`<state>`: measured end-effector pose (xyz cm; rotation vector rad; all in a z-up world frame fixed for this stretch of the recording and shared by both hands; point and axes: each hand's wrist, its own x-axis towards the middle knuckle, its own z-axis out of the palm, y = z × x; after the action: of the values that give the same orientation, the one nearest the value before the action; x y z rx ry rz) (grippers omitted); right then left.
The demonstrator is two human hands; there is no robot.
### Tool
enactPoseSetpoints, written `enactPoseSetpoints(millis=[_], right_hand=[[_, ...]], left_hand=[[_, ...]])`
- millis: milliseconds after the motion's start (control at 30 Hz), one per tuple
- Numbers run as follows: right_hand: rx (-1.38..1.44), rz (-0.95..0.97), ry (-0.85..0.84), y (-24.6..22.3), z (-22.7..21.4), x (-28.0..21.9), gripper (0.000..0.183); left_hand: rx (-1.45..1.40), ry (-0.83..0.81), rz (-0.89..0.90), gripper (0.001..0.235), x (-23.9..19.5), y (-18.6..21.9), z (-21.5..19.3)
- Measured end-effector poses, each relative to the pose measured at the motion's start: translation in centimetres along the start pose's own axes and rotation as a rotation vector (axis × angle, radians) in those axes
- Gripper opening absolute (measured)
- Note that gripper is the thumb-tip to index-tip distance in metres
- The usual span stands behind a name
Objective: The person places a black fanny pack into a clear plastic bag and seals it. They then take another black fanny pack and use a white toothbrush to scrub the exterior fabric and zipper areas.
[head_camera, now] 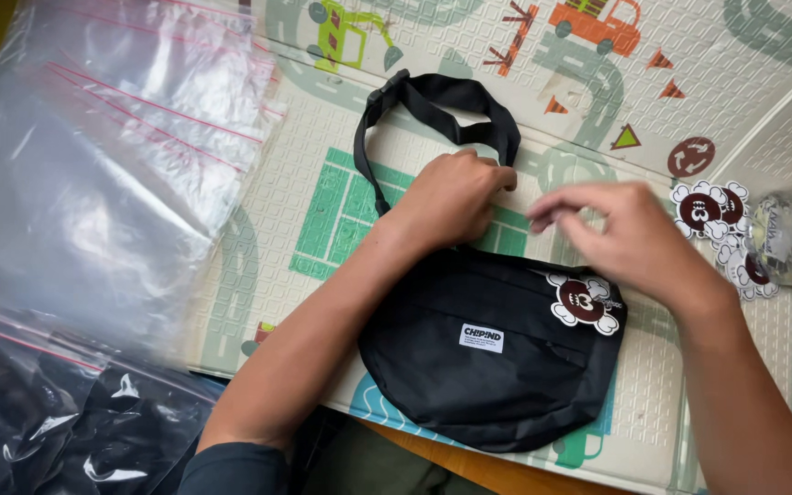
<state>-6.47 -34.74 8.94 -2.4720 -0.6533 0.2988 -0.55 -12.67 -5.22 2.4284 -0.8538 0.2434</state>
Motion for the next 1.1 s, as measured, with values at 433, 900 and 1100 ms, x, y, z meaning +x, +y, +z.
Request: enactPoseSetpoints(millis=[433,900,1100], right_hand=[[-0.562,-0.148,0.204,10.0,2.7,4.9,0.036],[-0.458,-0.102,0.430,9.6,2.7,-0.3,0.030],[-0.185,-0.136,0.430,10.5,2.1,-1.8,0.028]], left_hand=[[0.129,-0.004,0.062,0.011,-1.0,-3.3,-1.6],[0.162,0.379,0.006,0.010,-1.1,-1.5,-8.0],[-0.050,0.151,-0.280,0.028,-1.8,-1.8,-10.0]])
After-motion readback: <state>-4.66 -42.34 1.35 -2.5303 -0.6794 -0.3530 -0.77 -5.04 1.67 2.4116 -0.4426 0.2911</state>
